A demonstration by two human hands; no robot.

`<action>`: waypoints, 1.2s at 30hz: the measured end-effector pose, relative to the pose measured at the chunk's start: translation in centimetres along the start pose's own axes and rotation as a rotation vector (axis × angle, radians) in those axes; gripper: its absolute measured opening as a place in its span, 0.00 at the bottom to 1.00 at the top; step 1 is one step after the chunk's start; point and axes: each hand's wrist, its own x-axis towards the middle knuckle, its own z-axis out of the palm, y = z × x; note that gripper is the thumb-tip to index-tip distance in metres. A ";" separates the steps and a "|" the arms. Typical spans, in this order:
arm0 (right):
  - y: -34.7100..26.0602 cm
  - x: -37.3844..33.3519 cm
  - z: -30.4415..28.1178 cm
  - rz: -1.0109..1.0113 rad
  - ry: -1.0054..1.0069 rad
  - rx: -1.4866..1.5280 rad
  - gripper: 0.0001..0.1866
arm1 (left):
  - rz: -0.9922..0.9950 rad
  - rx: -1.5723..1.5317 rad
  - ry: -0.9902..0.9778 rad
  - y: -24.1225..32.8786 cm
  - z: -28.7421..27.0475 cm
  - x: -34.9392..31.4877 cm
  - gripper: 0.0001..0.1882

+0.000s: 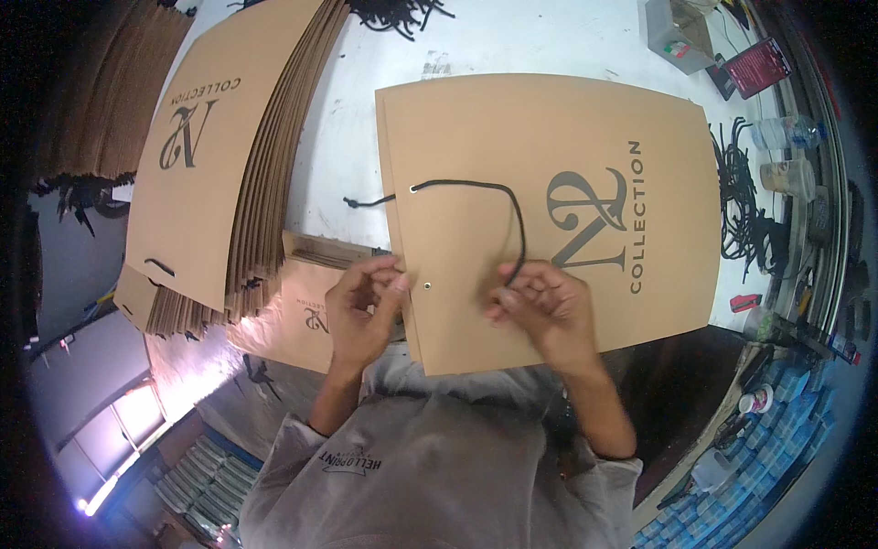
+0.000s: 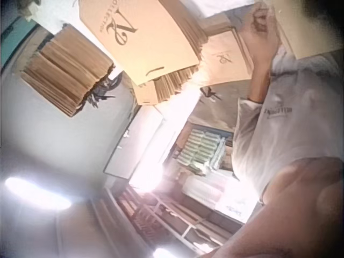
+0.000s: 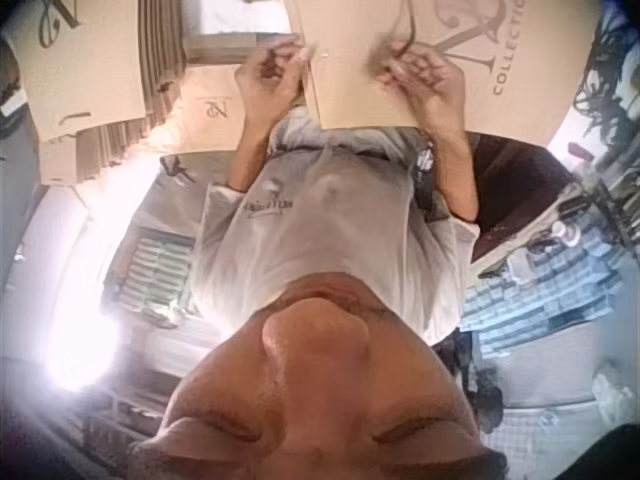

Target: The person threads black cords through pre-punched holes in flat brown paper bags and ties them to form handles. They repeatedly pick up a bag, insert the cord, tie a knot, and place the finished bag aside. Another person is visible in the background performing a similar task.

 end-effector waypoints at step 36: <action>2.9 2.8 3.6 -0.704 -0.144 -0.756 0.06 | -0.169 -0.258 -0.351 2.0 -0.1 2.5 0.17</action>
